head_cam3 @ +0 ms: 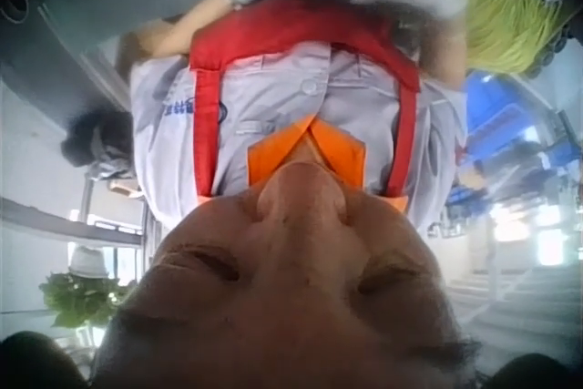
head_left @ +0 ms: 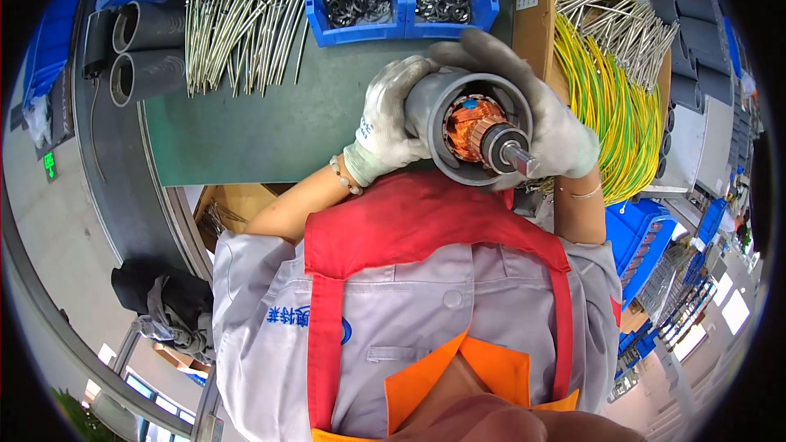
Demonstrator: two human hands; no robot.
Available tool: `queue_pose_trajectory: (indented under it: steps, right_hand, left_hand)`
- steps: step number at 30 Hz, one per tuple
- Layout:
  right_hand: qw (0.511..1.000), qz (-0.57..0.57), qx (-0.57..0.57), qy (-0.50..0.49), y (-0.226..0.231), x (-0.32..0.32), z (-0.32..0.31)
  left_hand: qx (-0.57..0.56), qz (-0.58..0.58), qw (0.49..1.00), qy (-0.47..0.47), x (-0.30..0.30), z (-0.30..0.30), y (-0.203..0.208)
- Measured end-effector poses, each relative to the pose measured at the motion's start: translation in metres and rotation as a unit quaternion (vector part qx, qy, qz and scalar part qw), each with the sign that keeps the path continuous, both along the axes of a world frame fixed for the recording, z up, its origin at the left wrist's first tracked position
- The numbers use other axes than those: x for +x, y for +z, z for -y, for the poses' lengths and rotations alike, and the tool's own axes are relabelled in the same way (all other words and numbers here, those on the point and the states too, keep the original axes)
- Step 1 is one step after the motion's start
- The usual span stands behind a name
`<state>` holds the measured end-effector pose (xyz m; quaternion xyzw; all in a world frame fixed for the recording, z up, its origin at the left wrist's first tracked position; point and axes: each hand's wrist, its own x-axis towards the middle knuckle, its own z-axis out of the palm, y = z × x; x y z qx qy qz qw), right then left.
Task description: The person assembles electric motors by hand, combining motor housings, rotors, stators, screws, and end caps. The screws are fastened with a pneumatic screwdriver.
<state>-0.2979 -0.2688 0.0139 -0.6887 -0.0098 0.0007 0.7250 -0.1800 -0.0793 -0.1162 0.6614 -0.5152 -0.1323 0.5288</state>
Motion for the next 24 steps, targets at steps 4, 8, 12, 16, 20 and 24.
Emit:
queue_pose_trajectory:
  steps: [4, 8, 12, 16, 20, 24]
  right_hand:
    - [0.994, 0.011, -0.093, -0.059, -0.012, 0.000, -0.012]
    - [0.990, 0.053, -0.069, -0.107, -0.023, -0.005, -0.015]
    - [0.996, 0.018, -0.022, -0.079, -0.012, -0.001, -0.009]
    - [0.951, 0.080, 0.222, -0.199, 0.000, 0.019, 0.026]
    - [0.876, -0.045, -0.456, -0.153, -0.007, 0.089, 0.050]
    - [0.634, -0.002, -0.772, -0.048, -0.071, 0.117, 0.045]
  left_hand:
    - [-0.004, -0.008, 1.000, 0.011, -0.004, 0.000, 0.001]
    - [-0.004, -0.019, 1.000, 0.011, -0.003, 0.005, 0.009]
    - [-0.004, -0.055, 0.998, 0.000, 0.001, 0.006, 0.012]
    - [-0.042, -0.050, 0.998, -0.005, 0.004, 0.012, 0.009]
    - [-0.049, -0.025, 0.998, 0.016, 0.005, 0.007, 0.009]
    - [0.051, -0.238, 0.965, -0.095, 0.003, 0.001, 0.008]
